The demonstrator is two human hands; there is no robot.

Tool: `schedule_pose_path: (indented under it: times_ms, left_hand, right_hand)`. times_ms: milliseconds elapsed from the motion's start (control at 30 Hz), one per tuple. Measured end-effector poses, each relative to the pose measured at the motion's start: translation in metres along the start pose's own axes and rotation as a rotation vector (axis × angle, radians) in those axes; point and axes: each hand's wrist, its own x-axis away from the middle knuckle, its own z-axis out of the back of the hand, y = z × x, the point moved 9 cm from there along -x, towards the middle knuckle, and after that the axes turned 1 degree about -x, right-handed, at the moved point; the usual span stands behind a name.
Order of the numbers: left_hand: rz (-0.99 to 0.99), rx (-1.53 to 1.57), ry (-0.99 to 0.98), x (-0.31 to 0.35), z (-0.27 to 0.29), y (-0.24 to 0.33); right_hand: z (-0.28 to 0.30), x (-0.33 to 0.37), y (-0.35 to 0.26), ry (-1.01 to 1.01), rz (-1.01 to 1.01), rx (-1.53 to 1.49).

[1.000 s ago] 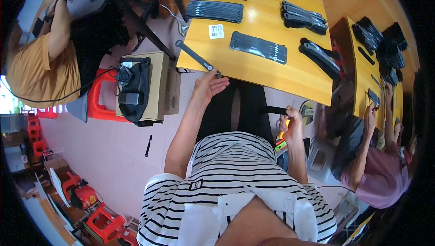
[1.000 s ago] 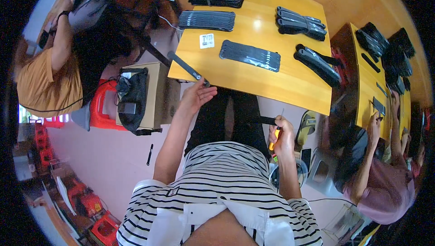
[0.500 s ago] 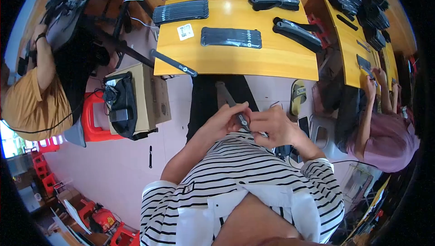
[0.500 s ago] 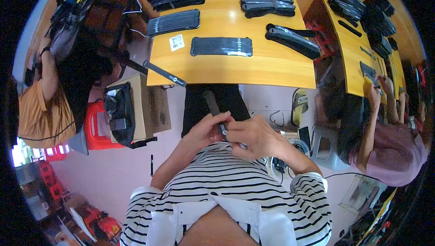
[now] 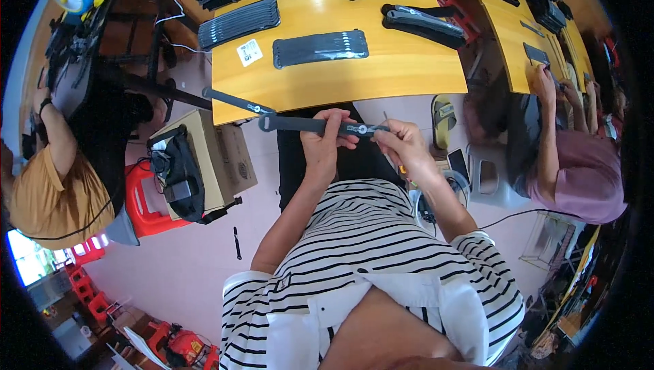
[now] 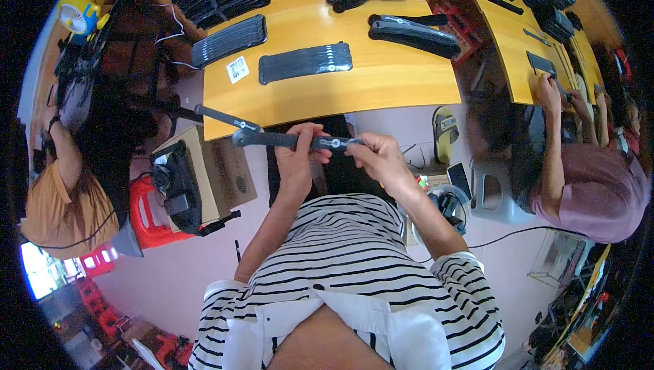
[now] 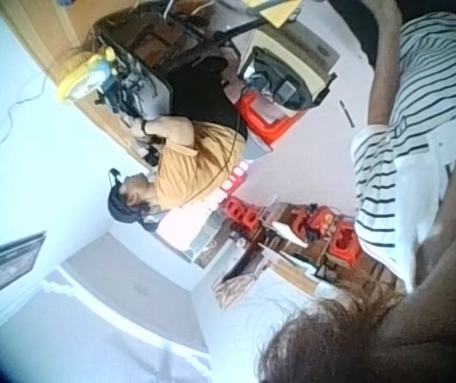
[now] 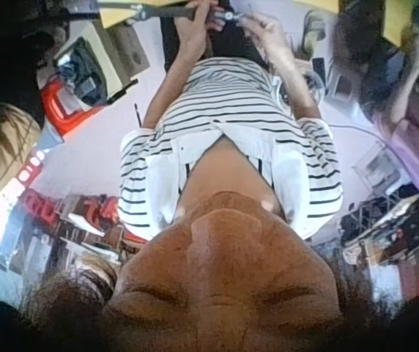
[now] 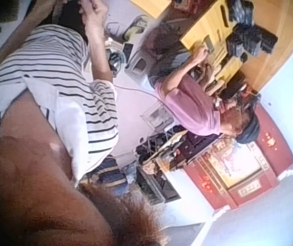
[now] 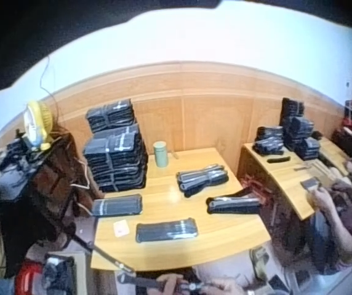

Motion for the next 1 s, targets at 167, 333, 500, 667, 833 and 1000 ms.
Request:
schedule_pose_path:
  times_ms: [167, 333, 500, 667, 833, 1000]
  left_hand:
    - [0.086, 0.138, 0.12, -0.011, 0.045, 0.006]
    - [0.098, 0.127, 0.137, -0.032, 0.083, 0.03]
    - [0.04, -0.083, 0.144, -0.067, 0.092, 0.055]
    - [0.077, -0.298, 0.138, -0.108, 0.102, 0.056]
    - [0.037, -0.451, 0.225, -0.134, 0.112, 0.054]
    - [-0.002, -0.512, 0.214, -0.148, 0.117, 0.048]
  right_hand:
    - [0.019, -0.009, -0.009, 0.042, 0.077, 0.001]
    - [0.031, -0.034, -0.016, 0.123, 0.103, 0.069]
    - [0.041, -0.067, -0.036, 0.293, 0.183, 0.141]
    - [0.048, -0.108, -0.045, 0.294, 0.226, 0.142]
    - [0.053, -0.131, -0.044, 0.276, 0.167, 0.143]
    - [0.062, -0.145, -0.042, 0.355, 0.167, 0.284]
